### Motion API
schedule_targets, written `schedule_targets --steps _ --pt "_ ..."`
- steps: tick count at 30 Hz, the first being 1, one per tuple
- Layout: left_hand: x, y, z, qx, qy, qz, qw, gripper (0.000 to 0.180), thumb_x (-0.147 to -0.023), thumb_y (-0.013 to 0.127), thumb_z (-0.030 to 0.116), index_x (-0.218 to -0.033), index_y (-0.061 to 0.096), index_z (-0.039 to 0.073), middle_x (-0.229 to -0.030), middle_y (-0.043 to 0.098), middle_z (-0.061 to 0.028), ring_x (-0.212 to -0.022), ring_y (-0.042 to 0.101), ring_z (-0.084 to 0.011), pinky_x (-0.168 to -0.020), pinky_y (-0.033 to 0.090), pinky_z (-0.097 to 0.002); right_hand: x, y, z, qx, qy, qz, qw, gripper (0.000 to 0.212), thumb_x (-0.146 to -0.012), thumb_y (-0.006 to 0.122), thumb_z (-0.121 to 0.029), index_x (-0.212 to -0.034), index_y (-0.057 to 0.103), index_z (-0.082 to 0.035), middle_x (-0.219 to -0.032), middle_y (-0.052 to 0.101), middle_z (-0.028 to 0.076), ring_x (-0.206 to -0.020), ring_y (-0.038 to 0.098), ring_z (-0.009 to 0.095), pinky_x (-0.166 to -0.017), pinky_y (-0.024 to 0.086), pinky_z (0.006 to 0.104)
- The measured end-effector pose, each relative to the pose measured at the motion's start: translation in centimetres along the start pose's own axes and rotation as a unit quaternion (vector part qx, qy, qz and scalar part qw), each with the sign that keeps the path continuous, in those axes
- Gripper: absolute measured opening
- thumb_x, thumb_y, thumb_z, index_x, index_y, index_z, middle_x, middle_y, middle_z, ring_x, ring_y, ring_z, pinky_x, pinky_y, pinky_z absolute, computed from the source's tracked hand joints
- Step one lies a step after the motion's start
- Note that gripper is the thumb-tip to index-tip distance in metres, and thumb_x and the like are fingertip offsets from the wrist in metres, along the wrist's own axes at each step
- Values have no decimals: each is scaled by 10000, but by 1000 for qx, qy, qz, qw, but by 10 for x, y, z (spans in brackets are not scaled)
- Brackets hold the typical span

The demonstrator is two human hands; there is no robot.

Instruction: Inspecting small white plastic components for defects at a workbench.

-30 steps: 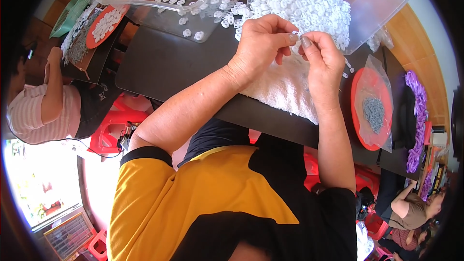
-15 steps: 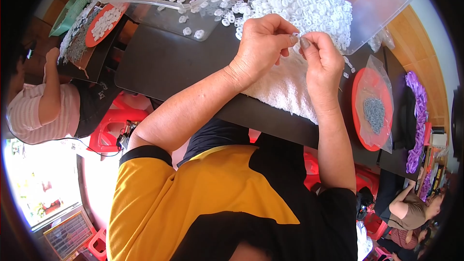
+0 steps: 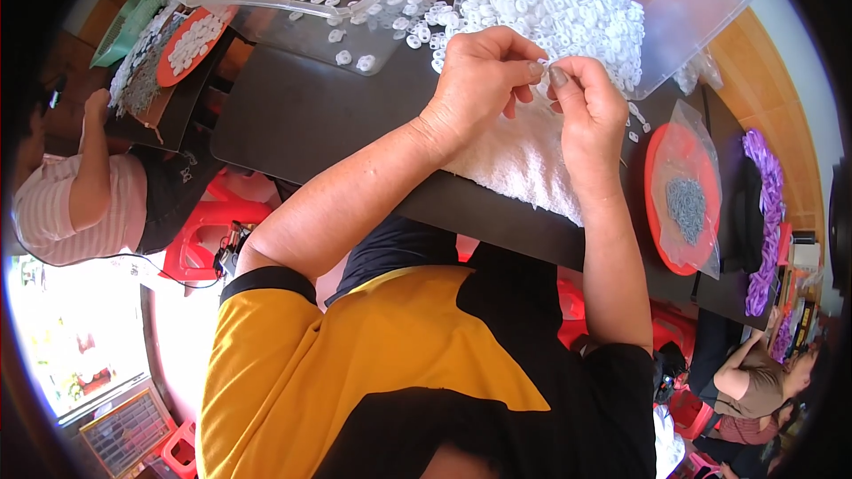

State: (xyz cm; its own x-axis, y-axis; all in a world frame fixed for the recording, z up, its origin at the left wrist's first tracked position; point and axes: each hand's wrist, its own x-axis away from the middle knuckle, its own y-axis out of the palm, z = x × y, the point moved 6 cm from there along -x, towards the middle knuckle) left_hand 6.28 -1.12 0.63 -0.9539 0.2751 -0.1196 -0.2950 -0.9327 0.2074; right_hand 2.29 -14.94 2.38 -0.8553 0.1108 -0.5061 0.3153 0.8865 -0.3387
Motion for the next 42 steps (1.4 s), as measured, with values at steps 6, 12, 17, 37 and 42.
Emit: schedule_targets --steps 6,12,17,37,42 --pt "-3 -3 -3 -44 -35 -2 998 119 -852 653 47 -915 646 -54 -734 639 -70 -596 590 -100 -472 448 -232 0 0 1 26 -4 -9 1000 48 -871 599 10 -918 599 3 -770 643 111 -686 610 182 -653 485 300" --pt "-3 -1 -6 -89 -71 -35 993 123 -849 662 71 -893 646 -42 -724 635 -59 -585 580 -97 -470 435 -234 -1 -2 1 62 -28 -7 998 51 -861 597 18 -909 595 3 -783 646 126 -693 627 223 -659 491 313" --pt "-5 -5 -11 -66 -89 -26 993 116 -849 671 75 -878 645 -34 -718 629 -54 -571 565 -87 -457 421 -230 -1 0 -4 36 -24 -29 999 76 -854 583 39 -917 599 -1 -797 650 130 -706 637 229 -668 494 324" --pt "1 3 -32 -64 -116 27 991 87 -889 632 61 -833 596 5 -684 609 -32 -508 526 -78 -401 380 -228 7 12 30 51 41 -23 998 101 -862 522 34 -912 601 -5 -704 617 104 -627 589 196 -576 462 319" --pt "2 3 -34 -56 -113 35 991 80 -886 628 45 -825 598 4 -677 608 -31 -503 524 -75 -401 380 -225 8 13 32 26 65 -23 997 71 -905 549 14 -900 618 -5 -712 606 25 -621 562 85 -551 460 242"
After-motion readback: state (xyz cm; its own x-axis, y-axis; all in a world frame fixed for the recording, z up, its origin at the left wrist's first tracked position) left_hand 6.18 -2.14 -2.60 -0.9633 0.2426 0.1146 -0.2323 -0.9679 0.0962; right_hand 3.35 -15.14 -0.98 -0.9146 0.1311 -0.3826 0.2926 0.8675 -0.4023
